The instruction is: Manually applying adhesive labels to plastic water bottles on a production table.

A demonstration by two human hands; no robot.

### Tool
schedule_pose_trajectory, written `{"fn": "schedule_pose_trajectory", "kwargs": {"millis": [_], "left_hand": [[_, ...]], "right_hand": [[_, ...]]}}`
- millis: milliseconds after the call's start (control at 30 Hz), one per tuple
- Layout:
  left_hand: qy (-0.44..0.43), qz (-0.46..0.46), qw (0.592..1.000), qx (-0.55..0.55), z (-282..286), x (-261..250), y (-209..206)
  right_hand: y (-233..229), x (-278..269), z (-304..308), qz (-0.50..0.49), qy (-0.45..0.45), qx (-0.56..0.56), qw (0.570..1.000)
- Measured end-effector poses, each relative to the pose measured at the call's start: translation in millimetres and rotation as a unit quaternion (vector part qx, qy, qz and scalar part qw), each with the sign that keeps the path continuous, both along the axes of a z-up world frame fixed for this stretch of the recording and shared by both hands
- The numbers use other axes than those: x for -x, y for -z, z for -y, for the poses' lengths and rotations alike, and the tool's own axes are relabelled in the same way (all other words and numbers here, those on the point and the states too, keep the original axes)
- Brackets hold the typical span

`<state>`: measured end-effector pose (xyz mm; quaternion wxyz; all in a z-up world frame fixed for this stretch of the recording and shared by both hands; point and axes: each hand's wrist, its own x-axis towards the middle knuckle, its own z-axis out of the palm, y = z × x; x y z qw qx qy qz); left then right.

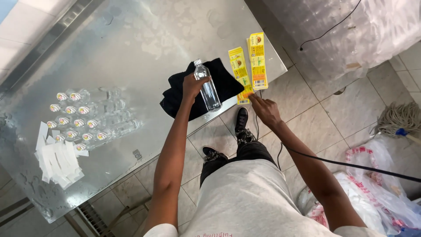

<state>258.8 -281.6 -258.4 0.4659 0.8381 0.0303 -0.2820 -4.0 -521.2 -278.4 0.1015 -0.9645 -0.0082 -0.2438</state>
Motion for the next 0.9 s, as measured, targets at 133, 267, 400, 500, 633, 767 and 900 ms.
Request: {"fn": "schedule_pose_trajectory", "kwargs": {"millis": [133,267,400,500,633,767,900], "left_hand": [[0.029,-0.011,0.999,0.015,29.9,-1.9,-26.0],[0.009,-0.018,1.000,-0.006,30.2,8.5,-38.9],[0.008,0.005,1.000,0.015,10.7,10.4,7.8],[0.001,-0.017,0.999,0.045,0.5,14.0,17.9],[-0.008,0.018,0.995,0.095,-17.3,43.8,-13.2],[-0.006,0.022,0.958,0.287,-19.4,92.4,-111.1],[-0.007,-0.035,0.939,0.341,-28.4,123.0,-168.6]], "right_hand": [[-12.0,4.4,2.9,0.005,0.001,-0.095,0.996],[-60.8,17.1,5.3,0.046,0.031,-0.304,0.951],[-123.7,21.1,11.4,0.026,0.098,-0.407,0.908],[-150.9,5.9,8.1,0.049,0.101,-0.533,0.839],[-178.2,-21.0,-13.0,0.024,0.079,-0.630,0.772],[-202.7,-45.6,-44.7,-0.045,0.045,-0.701,0.710],[-199.3,-61.1,-82.4,-0.095,0.000,-0.658,0.747]]}}
